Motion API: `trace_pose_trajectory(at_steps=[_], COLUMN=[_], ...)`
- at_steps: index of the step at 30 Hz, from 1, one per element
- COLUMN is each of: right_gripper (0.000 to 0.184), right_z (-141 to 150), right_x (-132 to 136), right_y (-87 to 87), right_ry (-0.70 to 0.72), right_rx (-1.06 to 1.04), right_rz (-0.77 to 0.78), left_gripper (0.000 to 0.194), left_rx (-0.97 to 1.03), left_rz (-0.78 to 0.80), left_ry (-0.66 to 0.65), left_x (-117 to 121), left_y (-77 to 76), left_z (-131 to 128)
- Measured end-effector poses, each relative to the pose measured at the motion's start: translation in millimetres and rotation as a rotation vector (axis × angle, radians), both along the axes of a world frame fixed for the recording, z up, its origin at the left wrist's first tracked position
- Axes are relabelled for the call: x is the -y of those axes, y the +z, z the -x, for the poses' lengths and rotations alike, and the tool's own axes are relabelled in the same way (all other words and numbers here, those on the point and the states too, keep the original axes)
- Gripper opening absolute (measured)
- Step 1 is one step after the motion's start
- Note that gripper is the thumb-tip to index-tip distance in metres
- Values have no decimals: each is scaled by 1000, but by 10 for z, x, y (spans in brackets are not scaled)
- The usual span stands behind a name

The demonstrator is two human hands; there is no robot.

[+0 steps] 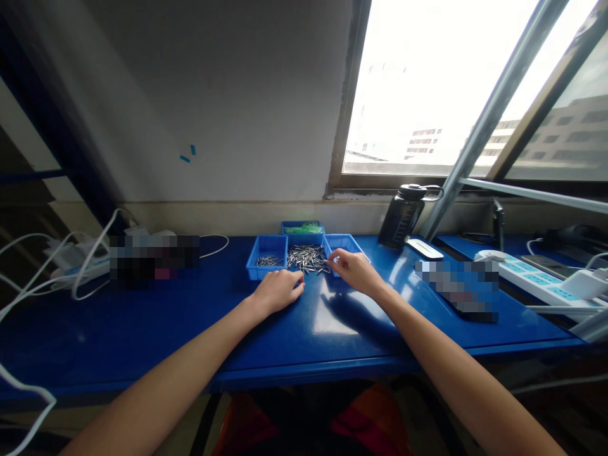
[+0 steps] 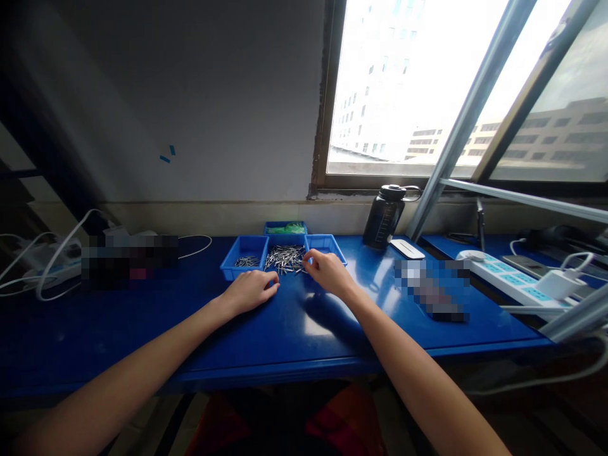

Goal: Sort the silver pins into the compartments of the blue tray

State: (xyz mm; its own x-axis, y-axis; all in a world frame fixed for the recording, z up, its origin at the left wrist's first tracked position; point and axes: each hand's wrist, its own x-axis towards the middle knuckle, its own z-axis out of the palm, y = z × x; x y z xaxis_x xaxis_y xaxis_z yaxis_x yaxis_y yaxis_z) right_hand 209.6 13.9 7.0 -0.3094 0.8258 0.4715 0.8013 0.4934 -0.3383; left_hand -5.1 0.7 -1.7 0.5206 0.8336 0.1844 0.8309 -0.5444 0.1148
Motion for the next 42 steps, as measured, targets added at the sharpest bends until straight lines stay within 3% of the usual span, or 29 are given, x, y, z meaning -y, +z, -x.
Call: trace_pose_trajectory(at_steps=[6, 24, 28, 35, 38, 42], right_gripper=[22, 30, 29, 24, 28, 34], right_z=[-78, -88, -68, 108, 153, 150], right_x=[-13, 6, 10, 54, 50, 50], right_y=[35, 44, 52, -39, -120, -175], right_ry=[-311, -560, -434, 60, 148, 167], right_rx=[75, 260, 224, 163, 197, 231], right_rz=[-40, 7, -5, 59, 87, 119], left_gripper=[29, 30, 28, 29, 30, 31], left_rx=[-6, -16, -15, -27, -37, -35], left_rz=[19, -5, 2, 0, 8, 23], left_ry=[22, 17, 20, 31, 38, 47], left_x=[6, -12, -16, -6, 0, 2], left_y=[12, -19, -28, -15, -5, 4], left_z=[-3, -3, 3, -3, -11, -16])
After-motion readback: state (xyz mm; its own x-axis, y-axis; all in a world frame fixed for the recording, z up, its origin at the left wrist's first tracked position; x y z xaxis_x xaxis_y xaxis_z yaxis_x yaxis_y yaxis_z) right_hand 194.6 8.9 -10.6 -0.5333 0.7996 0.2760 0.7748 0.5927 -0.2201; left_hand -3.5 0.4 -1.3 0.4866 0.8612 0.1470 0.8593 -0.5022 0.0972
